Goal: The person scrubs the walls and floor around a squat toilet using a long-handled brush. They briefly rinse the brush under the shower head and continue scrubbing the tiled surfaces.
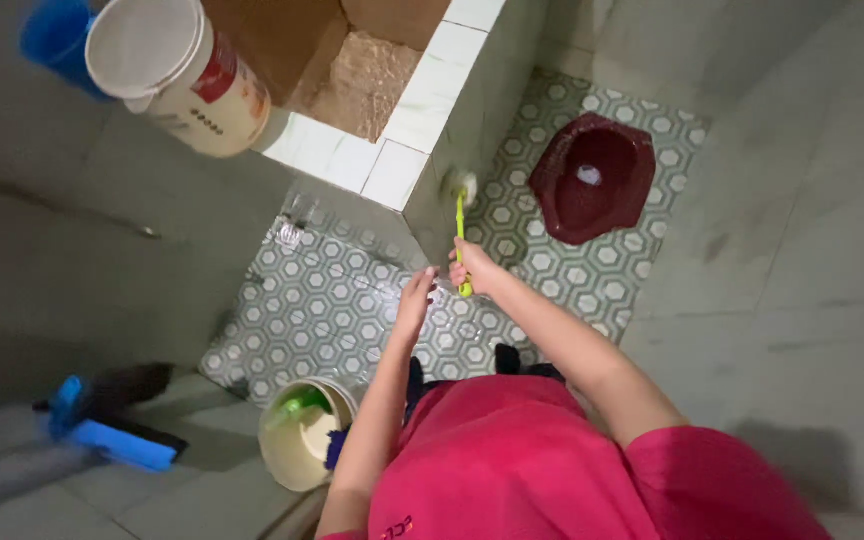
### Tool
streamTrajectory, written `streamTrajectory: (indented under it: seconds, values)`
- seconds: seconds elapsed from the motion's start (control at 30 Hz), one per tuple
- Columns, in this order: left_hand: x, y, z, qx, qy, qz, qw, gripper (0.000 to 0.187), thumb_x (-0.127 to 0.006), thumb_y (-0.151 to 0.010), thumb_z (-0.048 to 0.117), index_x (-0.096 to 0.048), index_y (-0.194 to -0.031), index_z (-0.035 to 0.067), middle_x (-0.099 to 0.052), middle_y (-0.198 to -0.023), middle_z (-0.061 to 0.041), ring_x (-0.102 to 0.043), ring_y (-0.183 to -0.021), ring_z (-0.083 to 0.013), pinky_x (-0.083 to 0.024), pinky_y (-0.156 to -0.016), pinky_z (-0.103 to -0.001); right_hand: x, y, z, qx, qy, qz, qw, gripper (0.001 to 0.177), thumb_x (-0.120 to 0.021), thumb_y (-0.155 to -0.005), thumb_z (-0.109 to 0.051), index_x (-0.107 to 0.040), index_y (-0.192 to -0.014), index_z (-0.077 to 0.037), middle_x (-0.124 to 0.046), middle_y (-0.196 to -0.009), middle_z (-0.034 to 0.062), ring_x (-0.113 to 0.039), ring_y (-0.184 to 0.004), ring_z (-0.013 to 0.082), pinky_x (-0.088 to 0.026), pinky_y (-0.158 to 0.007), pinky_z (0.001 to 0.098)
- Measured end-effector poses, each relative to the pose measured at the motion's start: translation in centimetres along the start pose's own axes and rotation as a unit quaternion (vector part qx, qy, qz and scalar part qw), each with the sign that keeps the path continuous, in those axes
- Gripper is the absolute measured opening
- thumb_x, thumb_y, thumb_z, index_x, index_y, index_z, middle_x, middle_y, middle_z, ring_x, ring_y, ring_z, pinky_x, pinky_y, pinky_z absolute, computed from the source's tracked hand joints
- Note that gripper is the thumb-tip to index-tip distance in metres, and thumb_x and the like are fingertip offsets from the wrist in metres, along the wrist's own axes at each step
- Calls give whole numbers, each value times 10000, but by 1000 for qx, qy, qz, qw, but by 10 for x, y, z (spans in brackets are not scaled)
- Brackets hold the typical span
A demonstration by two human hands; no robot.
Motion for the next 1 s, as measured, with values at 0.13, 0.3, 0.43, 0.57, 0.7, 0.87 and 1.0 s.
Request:
streamTrajectory:
  seconds: [0.13,0.3,0.43,0.57,0.7,0.87,1.0]
  values:
    - [47,7,-9,12,-42,-39,998,555,-519,-1009,523,-680,-1281,66,-701,-1198,-58,-649,-1083,-204,-509,-862,-355,2,-19,30,-3,1,-6,1000,408,-451,-1066,-510,-441,-975,-112,-293,-561,-15,-302,-398,129,-292,-376,308]
    - [106,-13,11,8,-73,-98,992,582,-471,-1003,542,-647,-1327,91,-667,-1326,-55,-622,-1161,-235,-492,-948,-385,-22,-23,51,67,-32,61,995,447,-437,-1053,-545,-427,-960,-107,-289,-557,-4,-276,-379,127,-254,-351,303]
    - [124,-24,23,4,-94,-142,985,611,-456,-1005,559,-645,-1329,77,-665,-1353,-82,-619,-1200,-261,-476,-968,-403,-50,-1,73,227,-13,94,969,366,-436,-1025,-521,-417,-978,-158,-333,-572,4,-270,-380,116,-246,-347,306]
    - [110,-33,33,13,-108,-202,973,639,-444,-1004,582,-625,-1347,74,-655,-1379,-92,-616,-1224,-266,-475,-980,-405,-53,9,93,181,3,90,979,355,-441,-1035,-502,-409,-982,-153,-365,-585,18,-311,-384,126,-282,-345,320]
    - [90,-47,32,0,-115,-252,961,645,-450,-994,589,-614,-1361,83,-645,-1382,-90,-616,-1220,-267,-477,-973,-406,-30,-4,102,148,14,74,986,383,-454,-1044,-508,-424,-953,-138,-340,-546,12,-312,-360,124,-264,-325,305]
    - [65,-62,19,17,-111,-270,956,611,-471,-1003,575,-647,-1312,78,-680,-1304,-95,-638,-1167,-271,-496,-929,-411,-17,0,102,112,-1,64,992,384,-453,-1050,-535,-428,-967,-161,-316,-537,-21,-307,-380,80,-241,-338,256]
    - [66,-67,20,6,-110,-294,949,598,-467,-1006,574,-654,-1305,91,-683,-1278,-60,-642,-1138,-247,-497,-918,-397,-26,10,95,144,-37,82,986,374,-444,-1029,-565,-434,-981,-195,-357,-553,-39,-313,-390,63,-243,-354,236]
Point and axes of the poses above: each hand's wrist, its own y-axis away from the middle knuckle, its own x-axis out of the back of the hand, z = x × y, the point moved 2 cm from there along -y, towards the middle knuckle
